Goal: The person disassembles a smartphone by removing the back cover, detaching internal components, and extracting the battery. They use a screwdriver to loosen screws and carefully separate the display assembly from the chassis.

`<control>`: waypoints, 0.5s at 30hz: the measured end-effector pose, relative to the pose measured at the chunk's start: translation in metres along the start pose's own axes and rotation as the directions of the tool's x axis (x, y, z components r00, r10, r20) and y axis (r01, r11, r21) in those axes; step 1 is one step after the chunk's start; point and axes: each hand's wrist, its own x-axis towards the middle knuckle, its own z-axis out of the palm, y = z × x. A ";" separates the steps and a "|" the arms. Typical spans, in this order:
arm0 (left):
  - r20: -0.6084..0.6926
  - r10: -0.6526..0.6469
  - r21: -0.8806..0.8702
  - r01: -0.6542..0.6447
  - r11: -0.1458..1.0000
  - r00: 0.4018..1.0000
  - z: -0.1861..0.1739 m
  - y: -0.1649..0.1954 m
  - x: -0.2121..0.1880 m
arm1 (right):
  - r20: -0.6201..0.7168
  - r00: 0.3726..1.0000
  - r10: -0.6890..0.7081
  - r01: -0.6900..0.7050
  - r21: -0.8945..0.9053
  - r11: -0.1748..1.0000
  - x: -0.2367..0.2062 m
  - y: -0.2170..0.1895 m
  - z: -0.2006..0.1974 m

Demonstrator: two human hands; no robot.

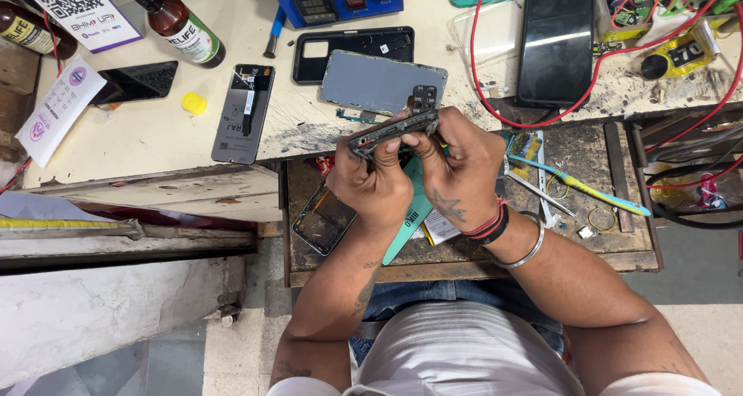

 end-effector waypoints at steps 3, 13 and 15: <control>-0.004 0.004 0.025 -0.004 1.000 1.000 -0.001 -0.002 -0.002 | 0.000 1.000 -0.005 0.005 0.009 1.000 0.000 0.000 0.001; 0.061 -0.163 -0.277 0.174 0.945 0.985 -0.001 -0.014 -0.002 | 0.118 0.993 0.013 -0.018 0.036 0.999 0.011 0.001 -0.010; 0.102 -0.178 -0.339 0.203 0.919 0.979 0.000 -0.012 0.002 | 0.167 0.986 0.011 -0.030 0.108 0.994 0.015 0.004 -0.013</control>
